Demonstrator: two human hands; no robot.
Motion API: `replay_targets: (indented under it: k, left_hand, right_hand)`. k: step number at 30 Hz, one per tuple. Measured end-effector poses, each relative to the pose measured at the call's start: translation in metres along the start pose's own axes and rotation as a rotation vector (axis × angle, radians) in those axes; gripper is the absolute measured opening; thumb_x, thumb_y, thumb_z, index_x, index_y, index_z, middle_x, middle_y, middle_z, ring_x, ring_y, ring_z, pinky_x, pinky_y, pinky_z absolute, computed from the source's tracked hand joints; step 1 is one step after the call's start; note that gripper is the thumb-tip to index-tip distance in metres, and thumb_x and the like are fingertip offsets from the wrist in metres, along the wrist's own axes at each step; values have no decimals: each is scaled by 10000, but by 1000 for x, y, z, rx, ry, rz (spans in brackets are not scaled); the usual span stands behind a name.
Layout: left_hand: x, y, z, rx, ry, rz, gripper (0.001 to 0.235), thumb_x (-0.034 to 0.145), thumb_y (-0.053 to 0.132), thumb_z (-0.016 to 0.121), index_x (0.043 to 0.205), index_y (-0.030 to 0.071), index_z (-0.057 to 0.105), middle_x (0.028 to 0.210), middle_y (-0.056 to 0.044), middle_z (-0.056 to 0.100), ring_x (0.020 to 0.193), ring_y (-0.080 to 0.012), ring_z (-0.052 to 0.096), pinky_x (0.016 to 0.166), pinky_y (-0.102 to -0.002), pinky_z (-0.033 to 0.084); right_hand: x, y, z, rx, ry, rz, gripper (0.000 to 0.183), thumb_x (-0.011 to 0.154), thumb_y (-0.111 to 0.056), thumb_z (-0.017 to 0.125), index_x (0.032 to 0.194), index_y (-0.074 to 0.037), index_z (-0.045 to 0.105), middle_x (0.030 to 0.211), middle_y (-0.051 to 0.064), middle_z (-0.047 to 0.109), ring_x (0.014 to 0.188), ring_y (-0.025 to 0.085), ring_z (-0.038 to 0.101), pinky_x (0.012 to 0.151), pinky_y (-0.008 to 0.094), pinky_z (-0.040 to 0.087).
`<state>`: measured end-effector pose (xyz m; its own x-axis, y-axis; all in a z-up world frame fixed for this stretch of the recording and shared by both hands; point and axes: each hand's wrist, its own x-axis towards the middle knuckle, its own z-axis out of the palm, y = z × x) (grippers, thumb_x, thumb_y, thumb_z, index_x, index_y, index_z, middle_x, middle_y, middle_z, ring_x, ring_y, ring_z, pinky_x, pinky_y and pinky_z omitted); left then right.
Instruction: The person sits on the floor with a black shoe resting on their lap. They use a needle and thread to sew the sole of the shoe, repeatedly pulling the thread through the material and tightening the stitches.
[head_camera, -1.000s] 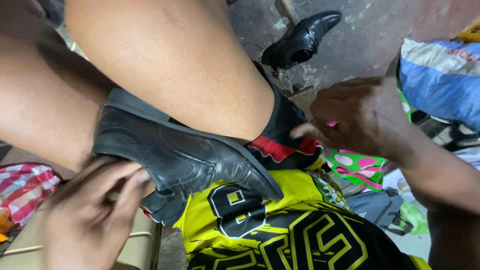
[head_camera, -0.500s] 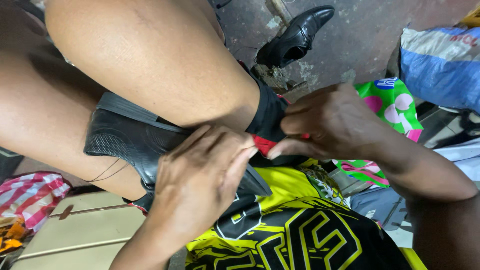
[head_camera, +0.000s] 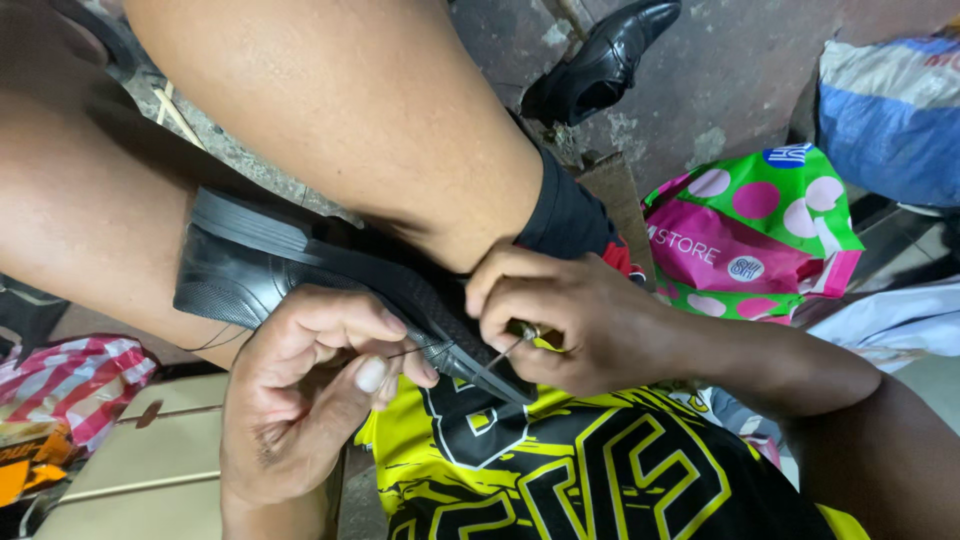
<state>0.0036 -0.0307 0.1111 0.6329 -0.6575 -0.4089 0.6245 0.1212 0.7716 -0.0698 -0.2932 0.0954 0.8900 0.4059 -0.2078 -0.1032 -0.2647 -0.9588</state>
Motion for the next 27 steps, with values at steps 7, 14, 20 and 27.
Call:
replay_targets:
  k: [7,14,20,27]
  left_hand:
    - [7,-4,-11,-8,-98,39,288,1033,-156,471,1273,-69,604,1082,-169,717,953,-199,712,854,-330,622]
    - [24,11,10,387,-153,50,395,925,-94,638,1306,7,614,1231,-140,714,1045,-183,757,735,-265,625]
    - [37,21,28,706,-156,-234,858,734,188,930,1492,201,527,1019,-34,724,750,-111,698,606,-239,586]
    - [38,27,34,786,-115,180,957,719,163,903,1504,105,358,1415,-145,583,902,-151,665,754,-283,593]
  right_hand:
    - [-18,-2,-38,931,-192,569,105,996,-115,605,972,-14,620,693,2,596,578,45,471,526,221,330]
    - [-17,-18,-34,669,-90,285,69,1025,-72,664,1056,-13,645,869,3,603,769,63,535,679,246,421]
    - [7,-25,-28,170,3,207,104,956,-129,733,1029,-73,685,813,-24,707,596,18,600,508,228,408]
    - [26,-17,-9,-383,136,-41,63,928,-117,749,960,-150,705,1060,4,743,573,86,625,422,250,473]
